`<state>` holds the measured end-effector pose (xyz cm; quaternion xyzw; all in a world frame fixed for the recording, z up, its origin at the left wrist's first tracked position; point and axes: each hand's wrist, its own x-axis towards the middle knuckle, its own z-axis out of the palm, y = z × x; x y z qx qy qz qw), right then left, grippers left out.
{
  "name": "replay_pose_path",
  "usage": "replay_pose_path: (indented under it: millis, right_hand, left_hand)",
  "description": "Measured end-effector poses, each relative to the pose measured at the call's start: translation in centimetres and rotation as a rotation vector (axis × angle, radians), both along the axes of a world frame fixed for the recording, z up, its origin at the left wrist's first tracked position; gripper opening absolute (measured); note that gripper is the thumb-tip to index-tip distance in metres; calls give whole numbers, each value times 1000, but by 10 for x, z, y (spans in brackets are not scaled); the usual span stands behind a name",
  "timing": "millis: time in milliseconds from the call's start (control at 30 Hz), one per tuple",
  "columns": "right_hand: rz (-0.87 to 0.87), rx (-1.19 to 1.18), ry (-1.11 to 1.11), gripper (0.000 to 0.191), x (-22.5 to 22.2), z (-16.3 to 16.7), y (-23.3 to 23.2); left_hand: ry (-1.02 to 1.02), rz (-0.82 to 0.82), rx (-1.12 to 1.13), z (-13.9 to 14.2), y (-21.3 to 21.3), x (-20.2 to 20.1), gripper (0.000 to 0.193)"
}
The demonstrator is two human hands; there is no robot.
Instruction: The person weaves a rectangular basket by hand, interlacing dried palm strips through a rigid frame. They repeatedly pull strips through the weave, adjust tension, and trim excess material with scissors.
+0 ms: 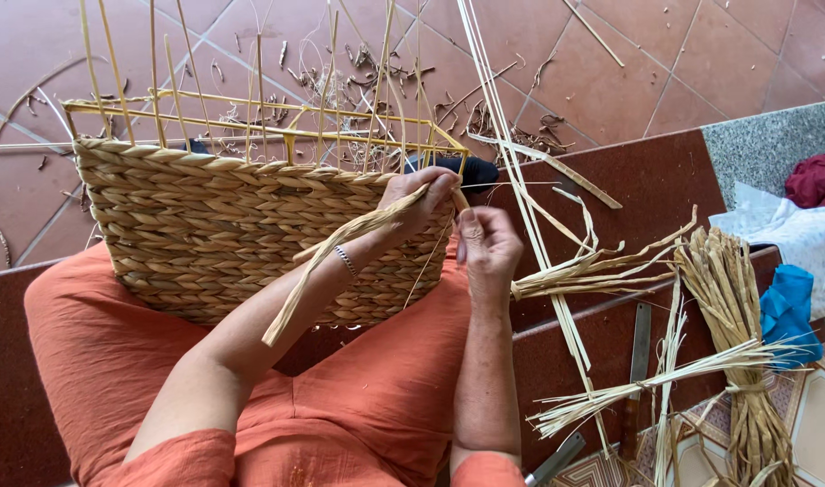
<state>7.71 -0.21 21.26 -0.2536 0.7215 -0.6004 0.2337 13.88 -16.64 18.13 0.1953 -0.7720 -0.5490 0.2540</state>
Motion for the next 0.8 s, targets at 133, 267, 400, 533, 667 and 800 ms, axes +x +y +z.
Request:
replay_pose_path:
  millis: [133, 267, 400, 533, 667, 800]
  right_hand:
    - [44, 681, 67, 55, -23, -61, 10]
    - [-60, 241, 185, 48, -29, -79, 8]
    - [-154, -14, 681, 45, -32, -58, -17]
    - [-83, -196, 936, 29, -44, -34, -37]
    - [-33, -159, 516, 24, -52, -36, -50]
    - [-78, -252, 523, 17, -51, -56, -55]
  left_hand:
    - [-6, 79, 67, -5, 1, 4, 26]
    - [34, 83, 178, -3, -2, 8, 24]
    - [124, 41, 183, 1, -8, 12, 23]
    - [71, 14, 205, 3, -14, 13, 23]
    - [24, 33, 239, 4, -18, 10, 21]
    - [79, 13, 361, 1, -21, 8, 19]
